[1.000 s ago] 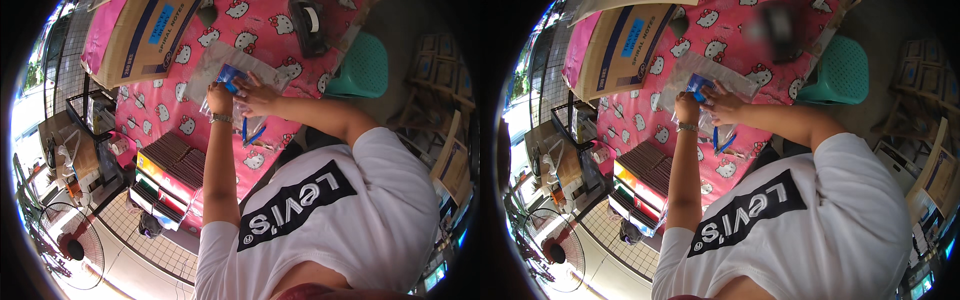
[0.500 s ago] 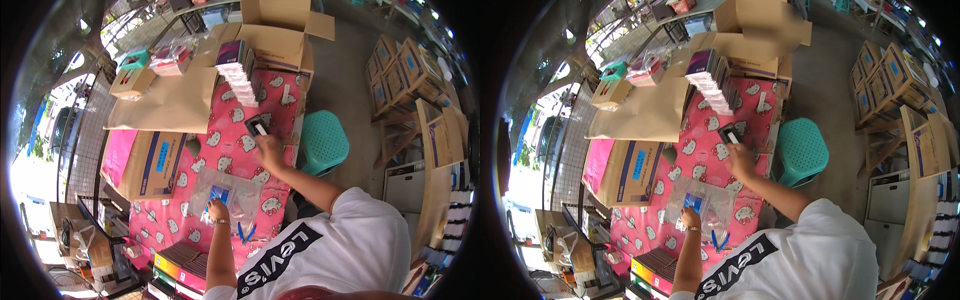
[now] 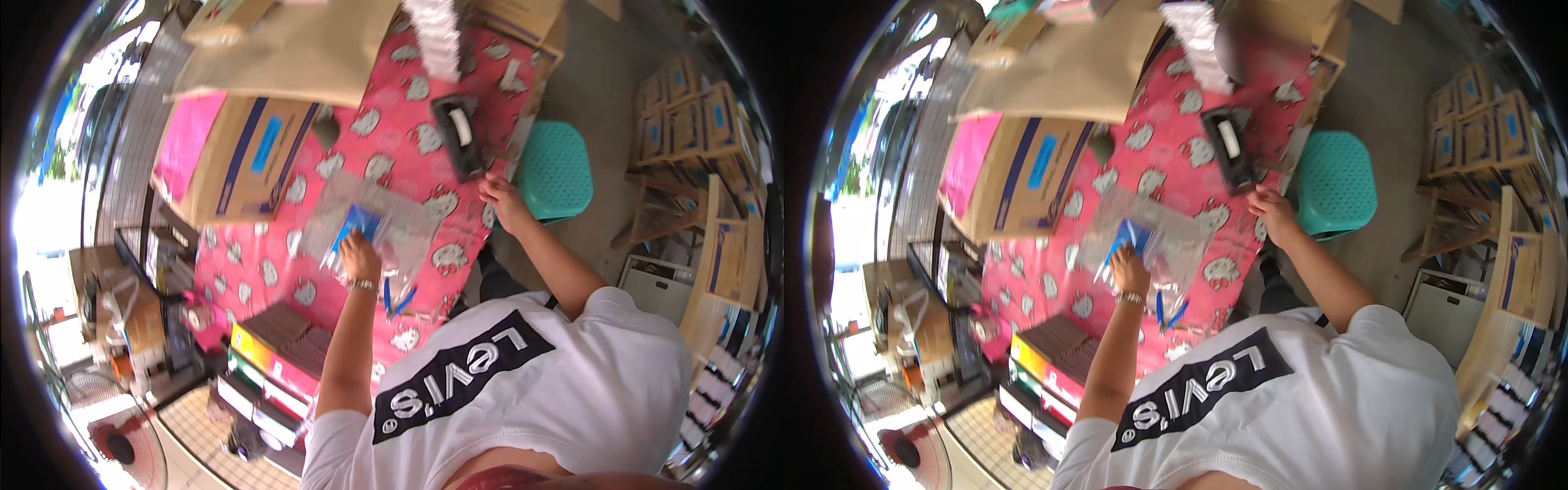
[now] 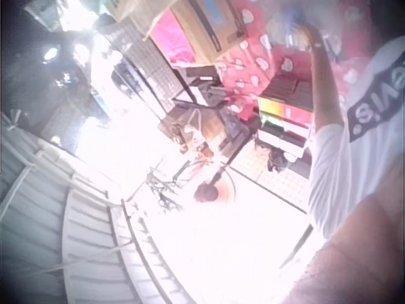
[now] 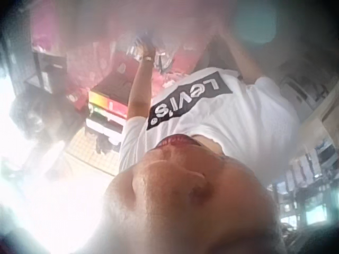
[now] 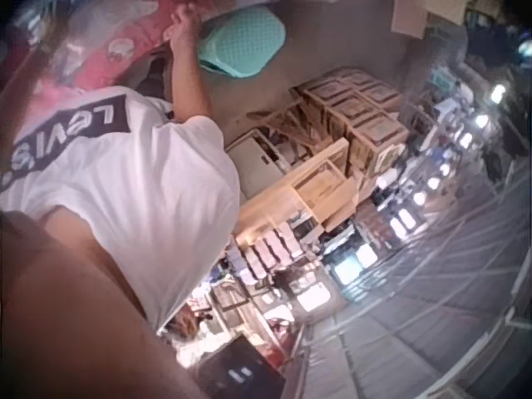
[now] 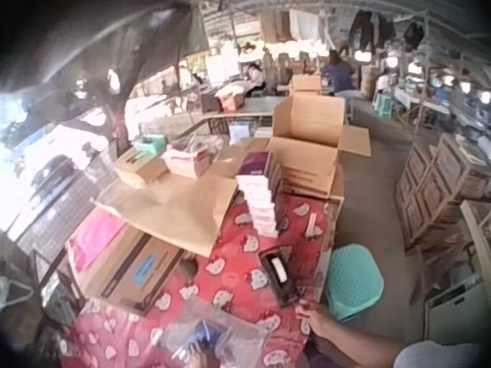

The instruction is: The person places small notebooks into plastic sleeves, applies tape to the sleeves, and then stacks the notebooks into a cardboard box.

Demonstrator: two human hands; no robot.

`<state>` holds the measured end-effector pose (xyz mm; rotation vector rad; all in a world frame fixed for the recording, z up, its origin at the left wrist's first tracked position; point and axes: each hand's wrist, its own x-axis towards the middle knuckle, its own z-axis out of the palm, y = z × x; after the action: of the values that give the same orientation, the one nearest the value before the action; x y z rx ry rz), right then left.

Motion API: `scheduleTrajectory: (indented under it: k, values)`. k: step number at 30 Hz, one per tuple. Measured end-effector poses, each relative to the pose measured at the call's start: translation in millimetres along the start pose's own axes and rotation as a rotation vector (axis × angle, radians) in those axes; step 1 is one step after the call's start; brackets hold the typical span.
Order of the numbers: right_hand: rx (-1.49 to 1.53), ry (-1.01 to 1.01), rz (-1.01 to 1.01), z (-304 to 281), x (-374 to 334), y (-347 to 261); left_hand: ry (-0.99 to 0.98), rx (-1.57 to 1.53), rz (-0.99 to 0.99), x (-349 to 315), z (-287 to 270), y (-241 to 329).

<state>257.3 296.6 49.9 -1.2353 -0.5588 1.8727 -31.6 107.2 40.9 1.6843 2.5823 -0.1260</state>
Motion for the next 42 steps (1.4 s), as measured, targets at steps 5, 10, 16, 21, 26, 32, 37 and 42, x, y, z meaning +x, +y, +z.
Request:
scheduleTrajectory:
  k: [5,10,16,21,26,32,37,42]
  values:
    - [0.116,-0.541,0.545,11,38,60,0.174,-0.072,0.032,-3,15,-1]
    - [-0.95,-1.212,0.225,214,6,54,0.271,-0.211,-0.044,-13,14,1]
    - [-1.927,-1.585,-0.233,261,51,103,0.408,-0.275,-0.041,-10,29,5]
    - [-2.071,-1.511,-0.488,254,60,118,0.401,-0.335,-0.119,-13,23,14]
    - [-1.938,-1.104,-0.734,232,41,95,0.381,-0.171,0.027,-21,6,4]
    - [-1.478,-0.617,-0.026,144,-3,109,0.365,-0.327,-0.205,-8,-8,-50]
    - [-0.638,-0.504,0.347,154,-73,119,-0.303,-1.082,-0.399,37,-22,-74]
    - [-0.823,-0.635,0.162,129,-74,15,-0.399,-1.585,-0.416,3,-87,-31]
